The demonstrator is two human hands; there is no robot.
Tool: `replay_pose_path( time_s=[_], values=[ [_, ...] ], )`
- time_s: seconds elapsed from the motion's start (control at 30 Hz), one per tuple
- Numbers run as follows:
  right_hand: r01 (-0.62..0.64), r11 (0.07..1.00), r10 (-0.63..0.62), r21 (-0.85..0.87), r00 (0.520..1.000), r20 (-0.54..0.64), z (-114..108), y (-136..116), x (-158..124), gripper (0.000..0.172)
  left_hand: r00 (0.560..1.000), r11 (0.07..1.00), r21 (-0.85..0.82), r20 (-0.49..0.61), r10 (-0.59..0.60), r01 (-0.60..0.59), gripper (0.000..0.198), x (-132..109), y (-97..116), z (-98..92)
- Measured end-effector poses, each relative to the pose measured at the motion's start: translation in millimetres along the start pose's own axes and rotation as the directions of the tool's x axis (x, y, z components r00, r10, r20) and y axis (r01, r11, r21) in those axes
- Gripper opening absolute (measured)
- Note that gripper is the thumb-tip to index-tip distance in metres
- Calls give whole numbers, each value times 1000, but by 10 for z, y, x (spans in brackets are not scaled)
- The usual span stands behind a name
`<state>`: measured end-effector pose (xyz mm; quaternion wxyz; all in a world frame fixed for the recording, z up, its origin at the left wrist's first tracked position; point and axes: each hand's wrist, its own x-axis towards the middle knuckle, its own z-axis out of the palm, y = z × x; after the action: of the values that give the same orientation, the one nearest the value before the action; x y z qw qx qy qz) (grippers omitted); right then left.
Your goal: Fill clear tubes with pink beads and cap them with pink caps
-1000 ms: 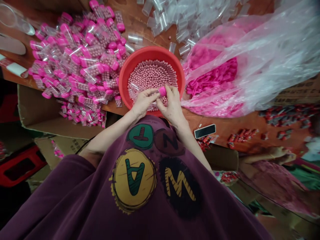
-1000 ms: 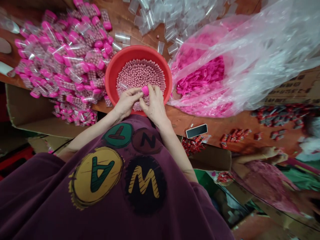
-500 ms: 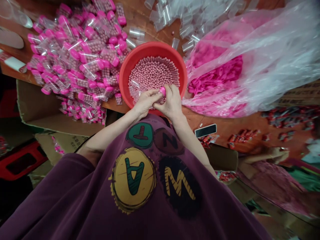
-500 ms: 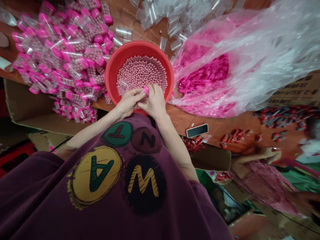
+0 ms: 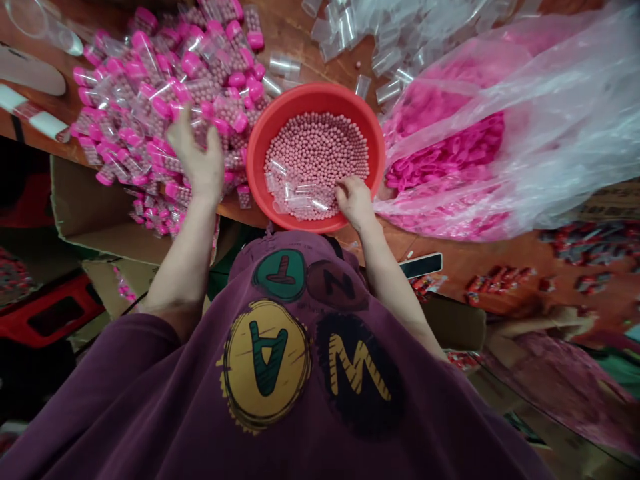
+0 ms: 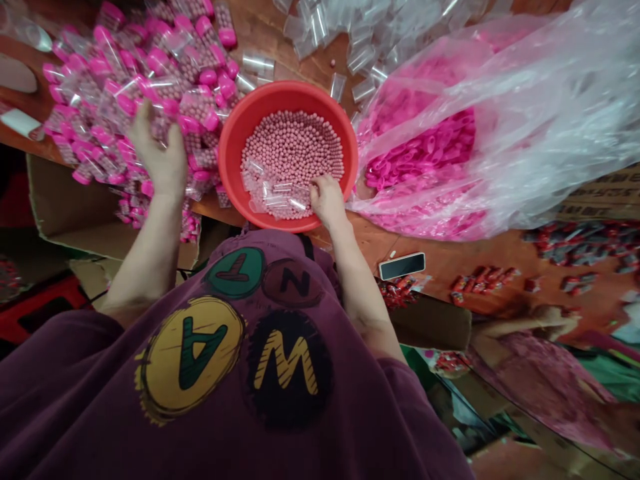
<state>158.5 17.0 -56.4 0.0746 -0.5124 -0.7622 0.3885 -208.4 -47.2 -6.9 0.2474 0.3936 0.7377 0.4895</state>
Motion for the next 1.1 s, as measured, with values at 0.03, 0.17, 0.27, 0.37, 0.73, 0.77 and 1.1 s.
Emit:
replay_pose_path(
  time_s=[0.03,0.17,0.27,0.37,0.73,0.77,1.1],
  values=[
    [1,995,5,-102,998,60,14,-61,34,27,992,998,49,-113,49,-44,47,58,-32,-76],
    [-55,951,111,-303,979,171,147,-296,127,33,999,995,87,-15,41,-39,27,-160,15,283],
    [-120,992,115,30,986,124,239,-196,168,32,914,995,101,406,-18,-25,19,-567,160,867],
    [-174,892,154,418,985,81,281,18,173,41,776,981,141,631,14,-132,40,-859,307,1267],
    [-140,654,273,743,960,-60,286,-16,-27,60,723,953,219,690,1,-211,43,-649,404,1518],
    [-146,647,295,748,953,-70,288,-5,-32,59,731,939,253,682,-4,-231,44,-626,408,1518],
    [-191,625,360,756,931,-62,338,-2,-34,72,544,864,226,837,65,-450,43,-304,513,1566]
  ],
)
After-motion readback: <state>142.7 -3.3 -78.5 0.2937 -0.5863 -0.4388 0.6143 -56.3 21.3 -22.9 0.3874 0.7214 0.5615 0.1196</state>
